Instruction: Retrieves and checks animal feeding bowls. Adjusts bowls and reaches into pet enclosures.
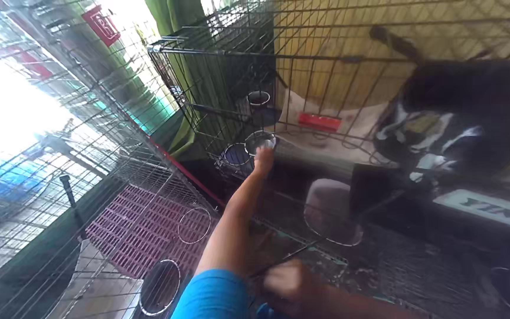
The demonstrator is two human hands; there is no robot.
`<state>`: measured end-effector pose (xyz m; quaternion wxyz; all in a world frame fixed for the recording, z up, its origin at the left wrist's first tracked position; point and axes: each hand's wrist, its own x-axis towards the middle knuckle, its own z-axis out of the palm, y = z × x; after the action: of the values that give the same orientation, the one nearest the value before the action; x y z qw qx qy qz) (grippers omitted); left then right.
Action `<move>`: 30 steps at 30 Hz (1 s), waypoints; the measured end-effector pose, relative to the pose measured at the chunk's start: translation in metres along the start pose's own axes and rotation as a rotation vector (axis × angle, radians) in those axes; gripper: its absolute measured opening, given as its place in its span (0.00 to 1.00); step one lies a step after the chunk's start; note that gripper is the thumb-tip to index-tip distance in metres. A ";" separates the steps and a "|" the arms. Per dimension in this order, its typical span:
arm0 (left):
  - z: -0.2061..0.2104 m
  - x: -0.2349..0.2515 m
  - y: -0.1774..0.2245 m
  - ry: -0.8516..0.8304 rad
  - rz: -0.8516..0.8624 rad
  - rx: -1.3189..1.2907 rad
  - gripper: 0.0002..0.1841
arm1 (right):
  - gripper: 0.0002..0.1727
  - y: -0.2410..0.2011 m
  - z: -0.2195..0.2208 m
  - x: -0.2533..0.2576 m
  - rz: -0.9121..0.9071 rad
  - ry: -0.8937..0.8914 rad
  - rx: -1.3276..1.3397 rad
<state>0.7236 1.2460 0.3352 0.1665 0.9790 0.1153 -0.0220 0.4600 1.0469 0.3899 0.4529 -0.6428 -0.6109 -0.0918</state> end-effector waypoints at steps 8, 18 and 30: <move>-0.009 -0.102 -0.011 -0.067 0.247 -0.012 0.16 | 0.12 -0.022 -0.008 -0.015 0.037 -0.068 -0.037; 0.015 -0.308 -0.091 -0.103 0.132 -0.180 0.16 | 0.16 -0.035 -0.015 -0.034 0.012 -0.046 -0.081; 0.033 -0.521 -0.142 0.200 -0.064 -0.113 0.12 | 0.17 0.056 0.015 0.067 0.182 -0.092 -0.444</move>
<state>0.1837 1.2515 0.3009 0.2080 0.9613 0.1636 0.0770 0.5181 1.1132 0.4007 0.2789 -0.7825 -0.5351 -0.1532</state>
